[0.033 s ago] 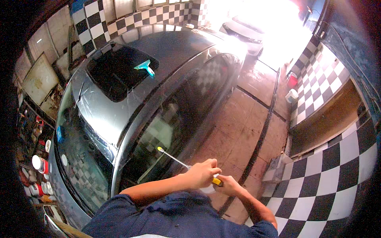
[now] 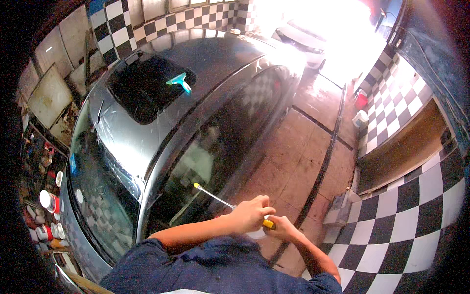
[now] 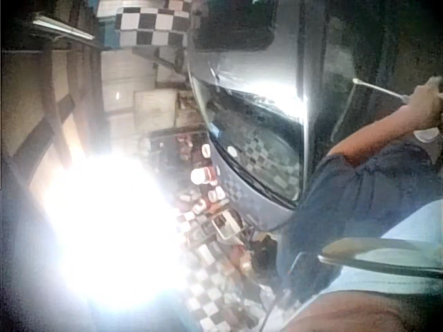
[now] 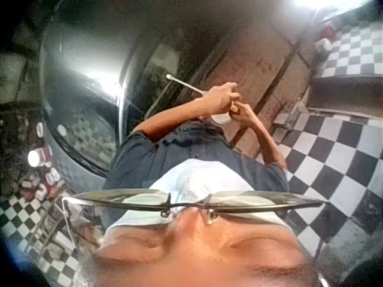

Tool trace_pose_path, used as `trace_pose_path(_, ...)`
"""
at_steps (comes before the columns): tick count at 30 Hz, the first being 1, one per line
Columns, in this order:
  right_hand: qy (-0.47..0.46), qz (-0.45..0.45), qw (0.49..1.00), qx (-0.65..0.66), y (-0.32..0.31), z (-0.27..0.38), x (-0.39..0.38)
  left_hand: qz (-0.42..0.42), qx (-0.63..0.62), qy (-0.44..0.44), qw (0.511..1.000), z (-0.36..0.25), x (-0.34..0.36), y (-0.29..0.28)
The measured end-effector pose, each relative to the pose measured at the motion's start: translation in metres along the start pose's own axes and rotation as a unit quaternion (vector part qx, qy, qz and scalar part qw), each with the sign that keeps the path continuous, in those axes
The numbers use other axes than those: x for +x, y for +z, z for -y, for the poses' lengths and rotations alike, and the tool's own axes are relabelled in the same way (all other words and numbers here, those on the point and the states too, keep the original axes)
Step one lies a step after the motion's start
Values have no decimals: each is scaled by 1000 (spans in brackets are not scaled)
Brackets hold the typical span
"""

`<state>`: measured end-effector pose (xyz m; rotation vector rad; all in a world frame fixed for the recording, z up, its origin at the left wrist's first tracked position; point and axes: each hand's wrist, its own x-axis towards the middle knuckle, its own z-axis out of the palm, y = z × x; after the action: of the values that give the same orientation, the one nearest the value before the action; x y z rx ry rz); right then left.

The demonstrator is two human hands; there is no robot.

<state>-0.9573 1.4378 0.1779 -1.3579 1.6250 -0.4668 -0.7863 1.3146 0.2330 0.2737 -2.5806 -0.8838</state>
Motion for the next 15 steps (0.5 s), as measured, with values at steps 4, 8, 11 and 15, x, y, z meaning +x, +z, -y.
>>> trace_pose_path(4,-68,-31,993,92,19,-60,9,-12,-20,33,999,-46,15,-56)
trace_pose_path(8,1,-22,1000,-1,25,-60,9,-12,-27,-19,999,-44,6,-61)
trace_pose_path(11,-17,-43,997,-63,26,-33,7,-34,-7,-55,998,-3,-22,21)
trace_pose_path(15,0,-29,1000,-9,27,-38,8,-65,-52,-27,996,2,-36,33)
